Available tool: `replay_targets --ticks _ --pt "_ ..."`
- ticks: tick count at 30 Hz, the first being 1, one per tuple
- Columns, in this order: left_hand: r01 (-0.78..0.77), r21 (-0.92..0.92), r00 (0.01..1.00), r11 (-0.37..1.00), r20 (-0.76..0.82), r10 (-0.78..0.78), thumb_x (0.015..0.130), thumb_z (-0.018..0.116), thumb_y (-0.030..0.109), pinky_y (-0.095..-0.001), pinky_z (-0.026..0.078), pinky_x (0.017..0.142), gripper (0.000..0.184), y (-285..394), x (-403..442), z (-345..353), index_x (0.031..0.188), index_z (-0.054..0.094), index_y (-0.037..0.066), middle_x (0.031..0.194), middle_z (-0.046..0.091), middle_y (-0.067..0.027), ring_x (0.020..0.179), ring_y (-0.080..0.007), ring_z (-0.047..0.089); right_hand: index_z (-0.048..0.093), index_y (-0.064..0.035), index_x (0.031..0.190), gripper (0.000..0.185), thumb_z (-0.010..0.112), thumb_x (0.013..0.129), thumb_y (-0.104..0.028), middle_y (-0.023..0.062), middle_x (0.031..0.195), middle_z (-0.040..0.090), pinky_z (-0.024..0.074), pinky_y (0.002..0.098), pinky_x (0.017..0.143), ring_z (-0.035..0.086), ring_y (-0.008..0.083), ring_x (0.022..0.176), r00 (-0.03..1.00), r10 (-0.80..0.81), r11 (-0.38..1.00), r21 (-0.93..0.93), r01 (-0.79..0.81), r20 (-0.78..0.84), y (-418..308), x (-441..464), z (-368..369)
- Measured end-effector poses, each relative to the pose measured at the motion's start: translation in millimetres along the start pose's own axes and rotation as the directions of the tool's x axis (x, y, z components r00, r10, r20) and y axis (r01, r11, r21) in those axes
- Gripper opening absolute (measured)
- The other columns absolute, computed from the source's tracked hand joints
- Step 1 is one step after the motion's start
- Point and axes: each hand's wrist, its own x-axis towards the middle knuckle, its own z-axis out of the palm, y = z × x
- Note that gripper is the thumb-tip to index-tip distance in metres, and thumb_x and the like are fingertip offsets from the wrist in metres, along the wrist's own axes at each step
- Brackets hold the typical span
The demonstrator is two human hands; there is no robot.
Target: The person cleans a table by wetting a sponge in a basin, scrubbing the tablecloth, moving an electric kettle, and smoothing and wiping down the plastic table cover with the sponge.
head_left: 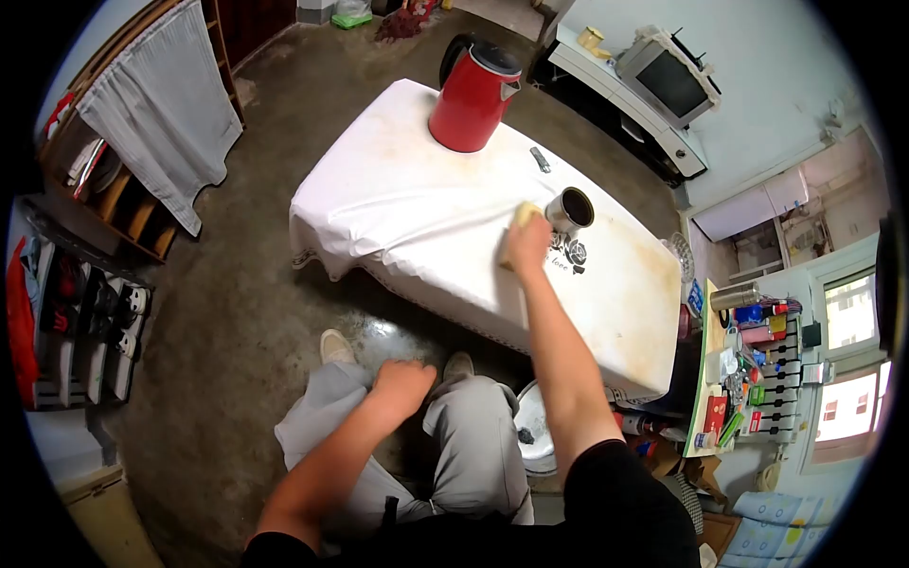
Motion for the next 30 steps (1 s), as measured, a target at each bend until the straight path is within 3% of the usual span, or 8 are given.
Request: replay_targets --ticks 4,6,8,11,16,20,23,30 --pt "0.165 0.073 0.824 0.984 0.538 -0.178 0.087 0.060 0.012 -0.0461 0.053 0.084 0.025 8.6 1.1 11.4 0.111 0.066 0.011 0.109 0.069 -0.0105 0.105 -0.0318 0.067 0.055 0.0051 0.119 0.038 0.058 0.084 -0.009 0.0267 0.114 0.059 0.0464 0.0489 0.092 0.057 0.0427 0.106 0.993 -0.060 0.966 0.256 0.031 0.106 -131.5 -32.0 77.8" --pt "0.123 0.025 0.851 0.992 0.511 -0.119 0.087 0.060 0.012 -0.0462 0.053 0.084 0.026 13.5 -0.1 9.7 0.112 0.066 0.011 0.111 0.069 -0.0112 0.105 -0.0316 0.067 0.058 0.0038 0.107 0.027 0.058 0.082 -0.006 0.0261 0.108 0.058 0.0465 0.0515 0.088 0.057 0.0433 0.098 0.927 -0.372 0.913 0.198 0.357 0.042 -185.6 -52.3 111.0" --pt "0.097 -0.017 0.889 0.995 0.452 -0.078 0.087 0.060 0.011 -0.0464 0.051 0.087 0.026 17.9 -2.1 9.0 0.112 0.065 0.010 0.112 0.068 -0.0121 0.103 -0.0319 0.067 0.057 0.0019 0.097 0.017 0.059 0.083 -0.008 0.0260 0.104 0.057 0.0463 0.0524 0.088 0.056 0.0435 0.097 0.873 -0.448 0.871 0.316 0.377 0.192 -230.5 -66.3 112.9" --pt "0.108 -0.008 0.912 0.994 0.398 -0.096 0.087 0.059 0.012 -0.0456 0.050 0.088 0.026 14.4 -0.9 8.5 0.113 0.064 0.011 0.111 0.067 -0.0122 0.104 -0.0307 0.066 0.056 0.0026 0.123 0.045 0.064 0.085 -0.020 0.0273 0.123 0.057 0.0441 0.0456 0.101 0.054 0.0432 0.116 0.697 -0.613 0.726 0.614 0.311 0.371 -243.1 -64.8 98.8" --pt "0.157 0.086 0.897 0.984 0.405 -0.178 0.089 0.058 0.014 -0.0448 0.050 0.086 0.027 13.8 -5.2 2.5 0.115 0.064 0.010 0.111 0.068 -0.0113 0.105 -0.0289 0.067 0.050 0.0028 0.135 0.054 0.064 0.090 -0.024 0.0238 0.132 0.054 0.0430 0.0428 0.103 0.054 0.0359 0.121 0.936 -0.336 0.877 0.397 0.270 0.106 -137.6 -27.6 14.1" --pt "0.114 0.048 0.892 0.992 0.435 -0.123 0.091 0.057 0.014 -0.0452 0.050 0.087 0.026 24.3 -1.7 16.7 0.116 0.064 0.010 0.112 0.068 -0.0106 0.104 -0.0290 0.067 0.057 0.0049 0.113 0.036 0.065 0.084 -0.015 0.0264 0.112 0.060 0.0456 0.0513 0.089 0.057 0.0439 0.102 0.984 -0.176 0.983 -0.046 0.177 0.026 -21.9 -1.5 -16.9" --pt "0.052 0.017 0.877 0.998 0.477 -0.054 0.092 0.057 0.015 -0.0449 0.049 0.088 0.027 31.3 -1.2 7.3 0.117 0.064 0.010 0.114 0.067 -0.0111 0.108 -0.0289 0.065 0.057 0.0045 0.114 0.034 0.061 0.084 -0.012 0.0258 0.110 0.060 0.0462 0.0502 0.089 0.057 0.0437 0.101 0.978 -0.163 0.973 -0.146 0.181 0.128 -64.9 -24.1 4.6" --pt "0.128 0.144 0.866 0.981 0.467 -0.181 0.090 0.059 0.014 -0.0435 0.049 0.088 0.028 24.5 1.5 13.5 0.118 0.064 0.011 0.116 0.067 -0.0116 0.106 -0.0291 0.066 0.057 0.0049 0.114 0.038 0.061 0.078 -0.007 0.0261 0.106 0.059 0.0458 0.0501 0.089 0.056 0.0420 0.099 0.786 -0.562 0.824 0.261 0.503 0.256 -228.5 -77.4 107.3"
